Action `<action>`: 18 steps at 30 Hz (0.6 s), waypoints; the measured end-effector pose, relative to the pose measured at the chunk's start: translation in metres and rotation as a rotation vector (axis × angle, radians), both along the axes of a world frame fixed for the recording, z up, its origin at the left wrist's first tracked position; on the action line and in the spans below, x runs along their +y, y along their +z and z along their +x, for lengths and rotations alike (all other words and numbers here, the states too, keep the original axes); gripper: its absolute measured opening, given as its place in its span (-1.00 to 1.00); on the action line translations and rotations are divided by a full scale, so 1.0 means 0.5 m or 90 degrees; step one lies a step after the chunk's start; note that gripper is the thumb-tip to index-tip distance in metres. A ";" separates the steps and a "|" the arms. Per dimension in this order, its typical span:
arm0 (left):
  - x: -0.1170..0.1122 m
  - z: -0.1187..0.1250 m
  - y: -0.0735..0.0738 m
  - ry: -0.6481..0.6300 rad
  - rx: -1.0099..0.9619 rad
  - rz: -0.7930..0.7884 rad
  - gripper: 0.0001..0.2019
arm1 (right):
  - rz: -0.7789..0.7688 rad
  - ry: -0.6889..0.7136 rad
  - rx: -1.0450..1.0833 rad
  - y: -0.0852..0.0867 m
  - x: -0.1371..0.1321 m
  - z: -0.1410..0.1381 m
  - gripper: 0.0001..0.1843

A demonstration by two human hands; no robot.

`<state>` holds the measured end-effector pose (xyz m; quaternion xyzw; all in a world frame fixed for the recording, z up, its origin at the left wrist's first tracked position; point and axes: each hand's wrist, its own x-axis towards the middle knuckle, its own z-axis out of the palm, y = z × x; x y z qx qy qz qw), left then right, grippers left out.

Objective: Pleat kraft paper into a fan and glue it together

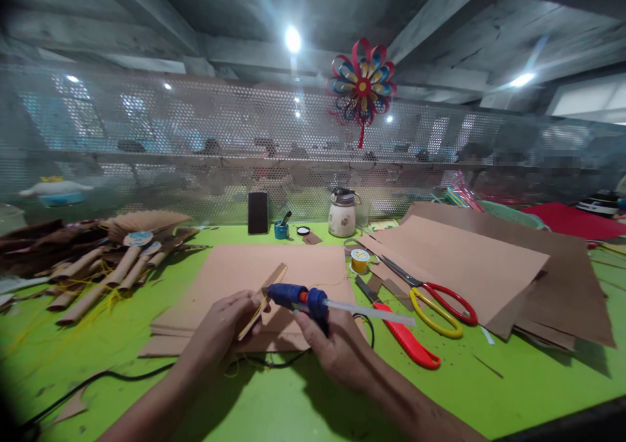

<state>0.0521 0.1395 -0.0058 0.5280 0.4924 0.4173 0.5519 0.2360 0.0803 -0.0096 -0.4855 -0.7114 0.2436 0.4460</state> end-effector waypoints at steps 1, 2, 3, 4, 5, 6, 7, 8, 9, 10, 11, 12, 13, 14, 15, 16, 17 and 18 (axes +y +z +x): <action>-0.001 0.001 0.003 0.004 0.004 -0.004 -0.79 | -0.003 -0.009 0.008 -0.003 0.001 0.002 -0.68; -0.002 0.002 0.006 0.007 0.003 -0.012 -0.80 | -0.007 -0.017 0.018 -0.006 0.003 0.003 -0.66; -0.003 0.003 0.008 0.007 -0.003 -0.024 -0.80 | -0.011 -0.022 0.028 -0.010 0.004 0.004 -0.65; -0.003 0.004 0.009 0.005 -0.013 -0.038 -0.82 | -0.015 -0.028 0.037 -0.013 0.006 0.005 -0.63; -0.003 0.005 0.008 0.001 -0.028 -0.051 -0.82 | -0.016 -0.033 0.042 -0.015 0.007 0.005 -0.61; -0.002 0.006 0.006 -0.004 -0.044 -0.063 -0.82 | -0.013 -0.037 0.042 -0.017 0.007 0.004 -0.61; -0.001 0.007 0.003 -0.013 -0.058 -0.068 -0.82 | -0.007 -0.039 0.038 -0.019 0.008 0.004 -0.63; 0.001 0.007 -0.001 -0.020 -0.067 -0.068 -0.81 | 0.004 -0.039 0.028 -0.021 0.008 0.003 -0.66; 0.003 0.006 -0.006 -0.028 -0.073 -0.064 -0.79 | 0.016 -0.037 0.014 -0.023 0.008 0.002 -0.70; 0.005 0.006 -0.010 -0.035 -0.075 -0.056 -0.79 | 0.029 -0.031 -0.004 -0.025 0.009 0.001 -0.74; 0.007 0.004 -0.014 -0.041 -0.075 -0.047 -0.78 | 0.041 -0.028 -0.023 -0.027 0.009 0.000 -0.78; 0.008 0.003 -0.017 -0.046 -0.074 -0.038 -0.79 | 0.054 -0.027 -0.042 -0.030 0.010 0.000 -0.80; 0.008 0.002 -0.018 -0.050 -0.076 -0.031 -0.80 | 0.063 -0.025 -0.060 -0.033 0.011 0.000 -0.80; 0.007 0.001 -0.017 -0.052 -0.079 -0.026 -0.82 | 0.067 -0.022 -0.073 -0.035 0.012 0.000 -0.81; 0.006 0.000 -0.016 -0.055 -0.084 -0.022 -0.83 | 0.066 -0.019 -0.079 -0.037 0.013 0.001 -0.80; 0.004 0.000 -0.013 -0.058 -0.089 -0.016 -0.83 | 0.063 -0.013 -0.080 -0.038 0.014 0.001 -0.80; 0.002 0.000 -0.010 -0.060 -0.094 -0.010 -0.83 | 0.059 -0.004 -0.077 -0.039 0.014 0.002 -0.80; 0.000 0.000 -0.007 -0.062 -0.097 -0.006 -0.82 | 0.054 0.003 -0.072 -0.039 0.015 0.003 -0.81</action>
